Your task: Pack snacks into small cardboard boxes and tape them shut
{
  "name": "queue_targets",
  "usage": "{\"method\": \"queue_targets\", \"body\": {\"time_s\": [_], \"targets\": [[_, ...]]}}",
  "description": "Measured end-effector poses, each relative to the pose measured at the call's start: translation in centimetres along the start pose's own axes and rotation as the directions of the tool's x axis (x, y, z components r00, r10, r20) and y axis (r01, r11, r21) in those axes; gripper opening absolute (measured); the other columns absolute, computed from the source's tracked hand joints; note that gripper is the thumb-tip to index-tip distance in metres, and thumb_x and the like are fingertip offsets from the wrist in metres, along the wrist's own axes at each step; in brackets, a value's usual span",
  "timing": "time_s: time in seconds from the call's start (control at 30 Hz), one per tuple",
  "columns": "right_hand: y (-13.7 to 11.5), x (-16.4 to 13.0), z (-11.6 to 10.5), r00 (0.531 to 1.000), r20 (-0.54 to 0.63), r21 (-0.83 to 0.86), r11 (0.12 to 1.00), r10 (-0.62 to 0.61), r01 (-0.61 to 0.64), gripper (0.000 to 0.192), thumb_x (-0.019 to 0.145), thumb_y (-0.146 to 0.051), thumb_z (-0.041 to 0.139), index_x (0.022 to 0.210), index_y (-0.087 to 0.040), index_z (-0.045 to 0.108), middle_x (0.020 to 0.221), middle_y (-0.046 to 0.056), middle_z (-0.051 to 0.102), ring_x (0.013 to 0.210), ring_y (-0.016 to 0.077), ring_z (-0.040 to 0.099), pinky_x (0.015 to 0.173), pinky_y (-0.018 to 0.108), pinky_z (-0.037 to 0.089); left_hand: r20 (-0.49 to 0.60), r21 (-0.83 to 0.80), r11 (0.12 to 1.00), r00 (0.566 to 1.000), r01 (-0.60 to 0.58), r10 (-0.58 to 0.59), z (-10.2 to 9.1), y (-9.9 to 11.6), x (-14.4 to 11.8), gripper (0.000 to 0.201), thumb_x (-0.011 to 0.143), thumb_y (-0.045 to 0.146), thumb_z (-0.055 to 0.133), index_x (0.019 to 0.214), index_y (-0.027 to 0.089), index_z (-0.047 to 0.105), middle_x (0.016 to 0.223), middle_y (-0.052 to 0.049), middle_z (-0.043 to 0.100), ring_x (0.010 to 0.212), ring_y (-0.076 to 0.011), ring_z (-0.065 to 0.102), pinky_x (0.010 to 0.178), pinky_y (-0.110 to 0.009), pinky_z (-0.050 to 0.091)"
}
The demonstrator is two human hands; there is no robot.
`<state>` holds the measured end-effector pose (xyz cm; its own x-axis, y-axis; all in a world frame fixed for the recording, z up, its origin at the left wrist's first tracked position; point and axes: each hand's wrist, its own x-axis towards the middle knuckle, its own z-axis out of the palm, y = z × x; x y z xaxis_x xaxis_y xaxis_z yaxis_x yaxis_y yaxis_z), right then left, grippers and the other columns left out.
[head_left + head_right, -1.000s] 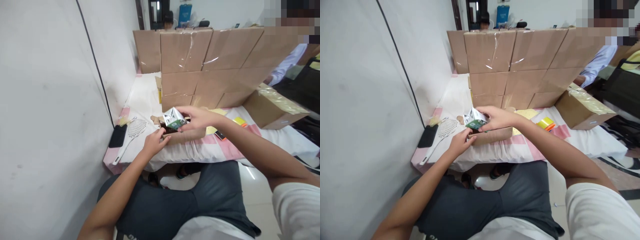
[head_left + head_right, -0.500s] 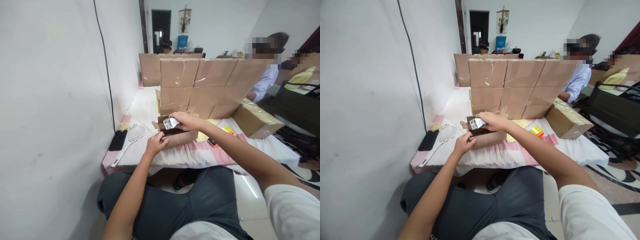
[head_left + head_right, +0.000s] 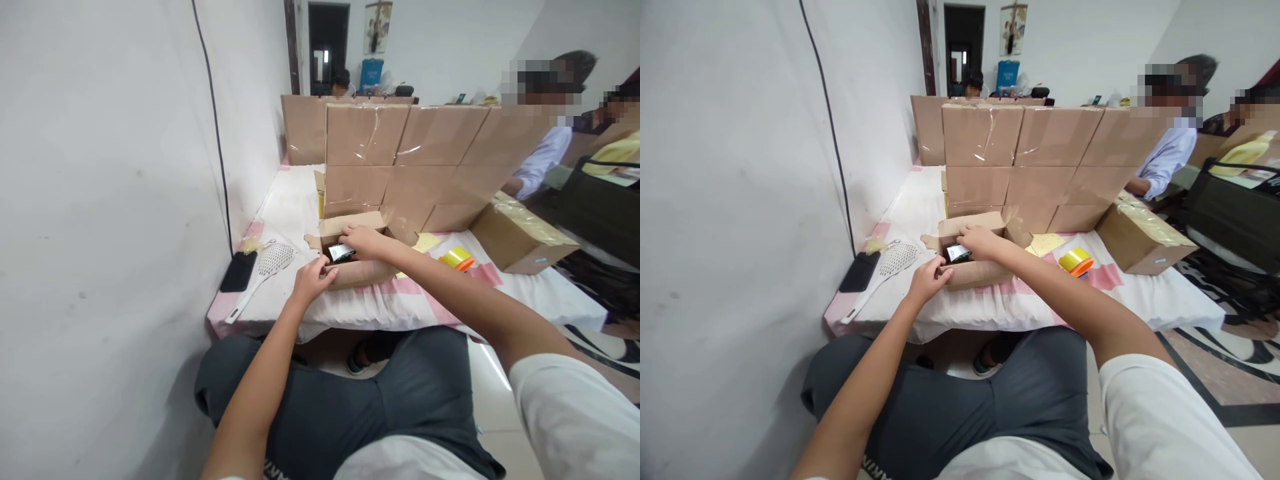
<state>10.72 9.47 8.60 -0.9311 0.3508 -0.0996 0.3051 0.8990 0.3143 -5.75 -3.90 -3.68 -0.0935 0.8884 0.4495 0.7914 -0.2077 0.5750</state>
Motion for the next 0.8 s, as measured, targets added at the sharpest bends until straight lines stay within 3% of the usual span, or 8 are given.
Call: {"method": "queue_targets", "body": {"time_s": [0.2,0.3,0.8], "targets": [[-0.8,0.4,1.1,0.951,0.29,0.036,0.992,0.108,-0.124,0.029,0.09,-0.016,0.063,0.117,-0.012,0.073,0.118,0.019,0.073,0.109,0.0302,0.07,0.085,0.034,0.051,0.036,0.035,0.999,0.999,-0.035,0.034,0.0,0.3,-0.2,0.028,0.095,0.05,0.053,0.101,0.024,0.059,0.087,0.0,0.067,0.077,-0.0181,0.062,0.068,-0.029,0.04],[-0.9,0.8,2.2,0.924,0.36,0.042,0.988,0.126,-0.151,0.032,0.089,-0.009,0.059,0.117,-0.011,0.075,0.119,0.019,0.073,0.111,0.0301,0.071,0.086,0.034,0.053,0.044,0.04,0.998,0.998,-0.05,0.048,0.0,0.5,-0.3,0.028,0.095,0.05,0.054,0.102,0.024,0.059,0.089,0.0,0.068,0.078,-0.0178,0.063,0.069,-0.028,0.041],[-1.3,1.5,3.7,0.93,0.334,0.068,0.98,0.152,-0.185,0.033,0.09,-0.011,0.061,0.12,-0.01,0.074,0.119,0.022,0.073,0.113,0.0311,0.07,0.094,0.038,0.054,0.053,0.065,0.997,0.998,-0.039,0.035,0.2,0.1,-0.4,0.032,0.095,0.047,0.056,0.116,0.023,0.062,0.091,-0.001,0.07,0.078,-0.0176,0.065,0.074,-0.028,0.046]]}}
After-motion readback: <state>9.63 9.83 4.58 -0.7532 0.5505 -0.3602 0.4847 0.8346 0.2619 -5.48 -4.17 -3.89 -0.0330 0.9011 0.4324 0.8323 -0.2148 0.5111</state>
